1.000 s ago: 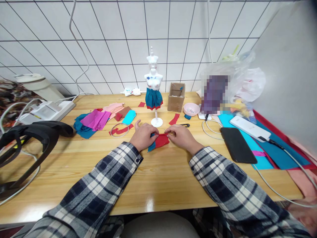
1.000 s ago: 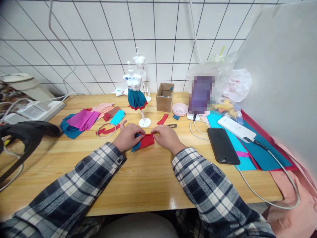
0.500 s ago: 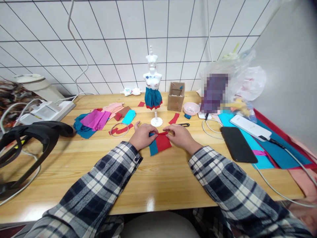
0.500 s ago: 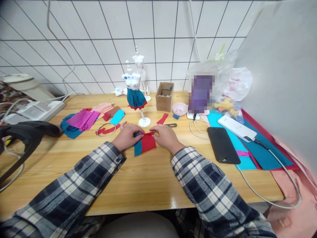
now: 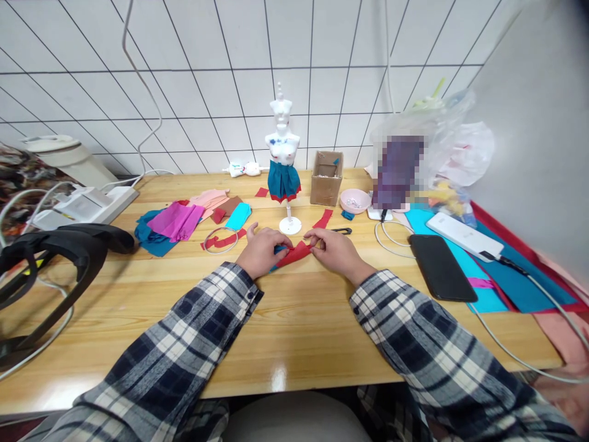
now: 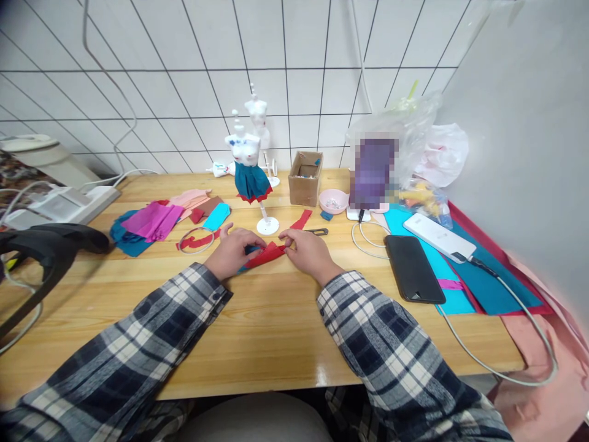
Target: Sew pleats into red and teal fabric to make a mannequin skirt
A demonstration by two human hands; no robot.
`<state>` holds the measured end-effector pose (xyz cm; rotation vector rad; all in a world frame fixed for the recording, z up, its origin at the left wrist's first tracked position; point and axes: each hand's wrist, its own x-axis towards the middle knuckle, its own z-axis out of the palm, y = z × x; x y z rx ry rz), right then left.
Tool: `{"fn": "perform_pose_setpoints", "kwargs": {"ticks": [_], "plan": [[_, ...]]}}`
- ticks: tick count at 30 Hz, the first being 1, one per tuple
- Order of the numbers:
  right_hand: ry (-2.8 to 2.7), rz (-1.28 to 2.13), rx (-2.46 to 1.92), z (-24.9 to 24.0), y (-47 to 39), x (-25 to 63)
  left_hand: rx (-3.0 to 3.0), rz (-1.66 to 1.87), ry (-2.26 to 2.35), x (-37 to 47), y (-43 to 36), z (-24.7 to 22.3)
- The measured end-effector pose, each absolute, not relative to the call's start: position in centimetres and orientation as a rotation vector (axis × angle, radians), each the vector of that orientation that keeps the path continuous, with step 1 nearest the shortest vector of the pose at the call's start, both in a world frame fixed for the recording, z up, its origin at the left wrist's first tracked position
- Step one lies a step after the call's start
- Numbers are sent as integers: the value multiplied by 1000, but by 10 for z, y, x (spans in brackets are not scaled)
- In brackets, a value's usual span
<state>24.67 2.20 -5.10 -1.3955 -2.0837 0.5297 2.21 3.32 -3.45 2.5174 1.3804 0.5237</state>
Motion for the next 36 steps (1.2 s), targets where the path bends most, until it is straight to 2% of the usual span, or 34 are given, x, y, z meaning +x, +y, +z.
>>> {"fn": "perform_pose_setpoints", "kwargs": {"ticks": [11, 19, 23, 29, 36], "plan": [[-2236, 386, -1344, -48, 19, 249, 2608, 533, 1340, 16, 28, -31], [-2417, 249, -1267, -44, 17, 252, 2822, 365, 1230, 8, 20, -20], [-2411, 307, -1256, -45, 17, 257, 2863, 317, 1183, 8, 16, -16], [-2070, 404, -1427, -43, 20, 251, 2896, 291, 1143, 9, 14, -13], [-2248, 415, -1547, -39, 14, 229, 2810, 442, 1194, 13, 14, -18]]}}
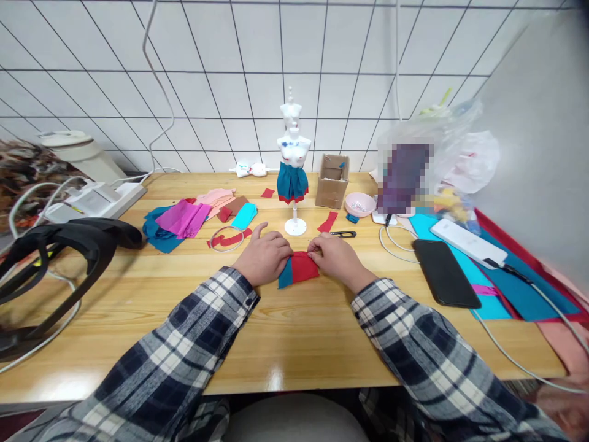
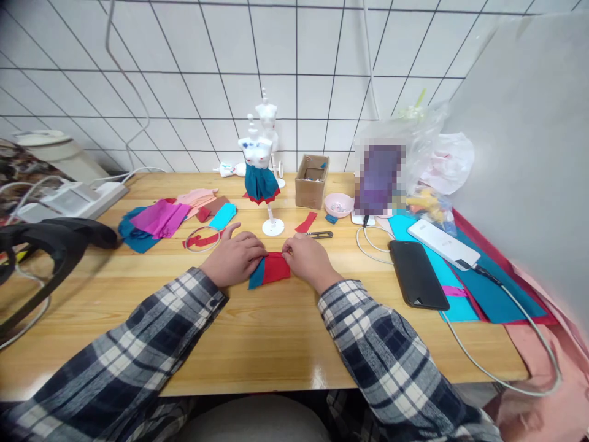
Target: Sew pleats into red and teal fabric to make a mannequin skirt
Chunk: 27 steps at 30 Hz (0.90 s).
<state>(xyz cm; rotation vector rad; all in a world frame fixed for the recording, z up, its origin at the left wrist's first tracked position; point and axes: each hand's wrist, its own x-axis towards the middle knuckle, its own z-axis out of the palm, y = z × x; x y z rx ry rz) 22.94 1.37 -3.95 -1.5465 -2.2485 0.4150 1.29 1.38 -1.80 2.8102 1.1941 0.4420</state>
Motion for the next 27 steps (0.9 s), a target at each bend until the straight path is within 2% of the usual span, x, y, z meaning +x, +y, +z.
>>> {"fn": "perform_pose_setpoints", "kwargs": {"ticks": [4, 7, 15, 21, 24, 27], "plan": [[-2226, 429, -1446, -36, 9, 229, 2404, 710, 1316, 11, 15, -21], [-2213, 344, -1395, -30, 4, 230, 2285, 629, 1321, 10, 17, -24], [-2159, 277, -1197, -22, -5, 229, 2451, 700, 1376, 11, 14, -18], [-2236, 197, -1257, -21, -4, 230, 2627, 685, 1354, 11, 11, -14], [-2156, 64, -1213, -19, -5, 231, 2640, 708, 1469, 7, 13, -13], [-2159, -52, -1160, -21, -5, 233, 2552, 916, 1751, -8, 21, -10]]}}
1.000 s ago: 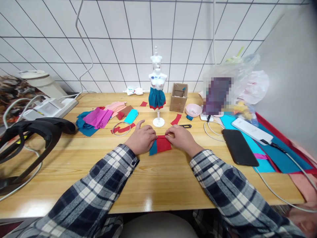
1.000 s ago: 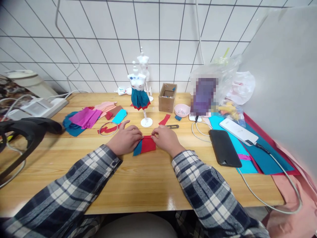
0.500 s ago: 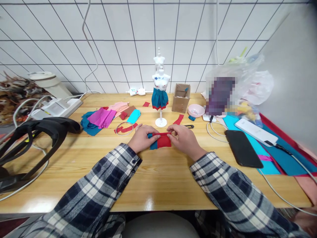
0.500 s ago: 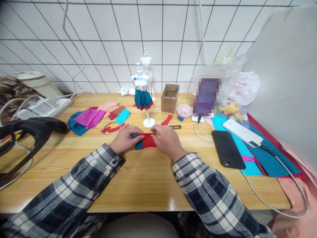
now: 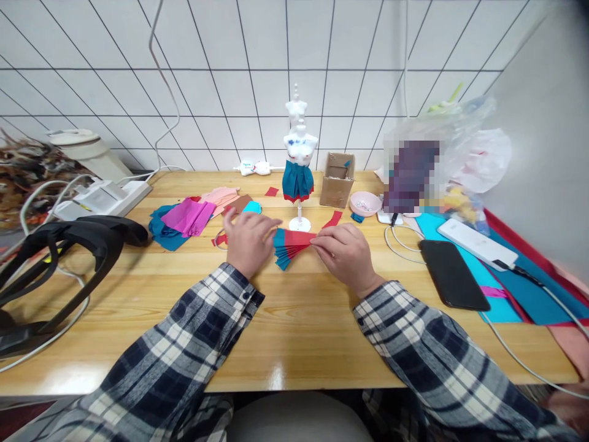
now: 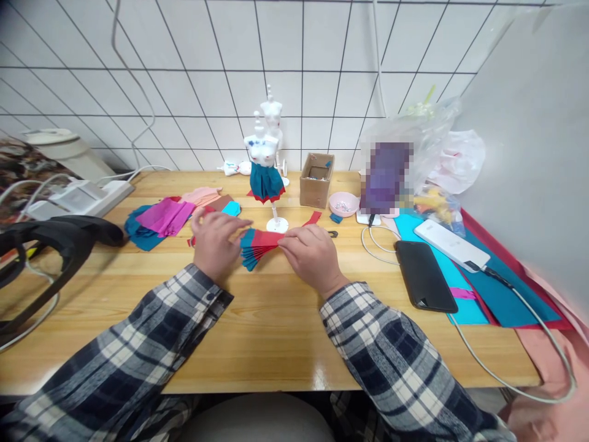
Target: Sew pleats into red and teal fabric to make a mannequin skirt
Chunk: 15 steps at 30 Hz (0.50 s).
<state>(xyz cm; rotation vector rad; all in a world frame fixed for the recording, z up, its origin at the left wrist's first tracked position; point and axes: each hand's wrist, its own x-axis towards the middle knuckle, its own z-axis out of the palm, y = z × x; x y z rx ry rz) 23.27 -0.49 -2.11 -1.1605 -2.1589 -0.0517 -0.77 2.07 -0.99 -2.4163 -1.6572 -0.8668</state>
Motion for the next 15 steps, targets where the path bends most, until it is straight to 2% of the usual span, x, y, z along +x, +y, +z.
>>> {"fn": "perform_pose_setpoints", "kwargs": {"ticks": [3, 5, 9, 15], "plan": [[-2346, -48, -1117, -26, -2, 232, -2164, -984, -1749, -23, 27, -8], [-2471, 9, -1096, -30, 1, 231, -2274, -971, -1671, -24, 27, -8], [-2538, 176, -1097, -35, 4, 233, -2756, -682, -1363, -2, 11, -10], [-2494, 352, -1137, -36, 7, 239, -2868, -380, -1325, 22, -1, -15]]}}
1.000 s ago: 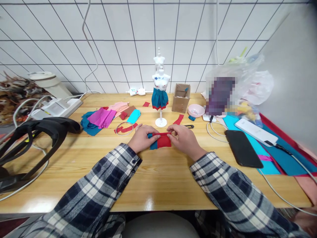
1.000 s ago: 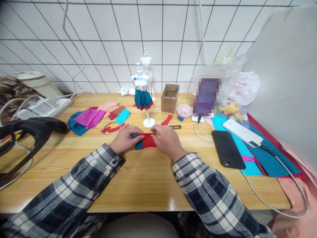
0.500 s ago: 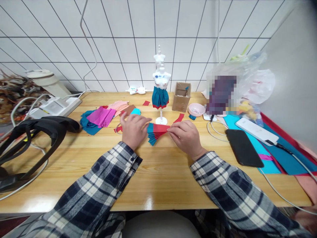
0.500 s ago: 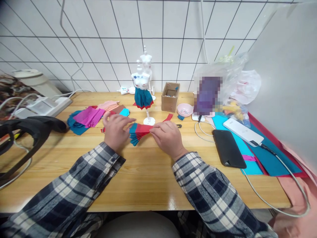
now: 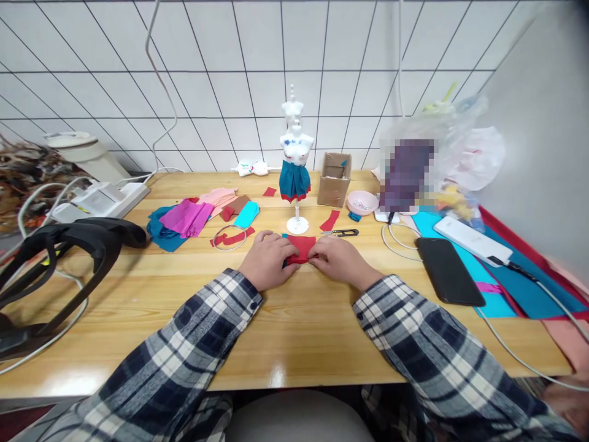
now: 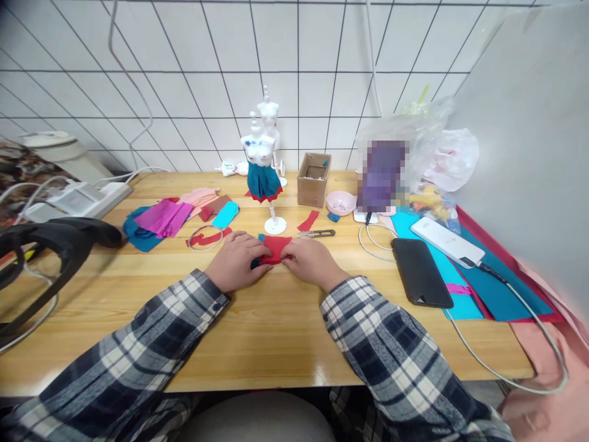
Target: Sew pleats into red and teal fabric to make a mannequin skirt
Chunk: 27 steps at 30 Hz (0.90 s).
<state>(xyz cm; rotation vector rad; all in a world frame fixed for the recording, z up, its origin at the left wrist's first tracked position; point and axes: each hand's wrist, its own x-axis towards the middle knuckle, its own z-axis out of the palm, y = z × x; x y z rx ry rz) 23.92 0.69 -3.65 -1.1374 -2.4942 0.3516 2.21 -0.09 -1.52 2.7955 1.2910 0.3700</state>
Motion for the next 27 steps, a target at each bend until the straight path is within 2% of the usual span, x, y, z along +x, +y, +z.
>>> {"fn": "perform_pose_setpoints", "kwargs": {"ticks": [17, 27], "plan": [[-2449, 281, -1214, -36, 1, 232, 2875, 357, 1232, 17, 4, -17], [-2455, 382, -1278, -34, 2, 234, 2899, 306, 1231, 15, 4, -15]]}}
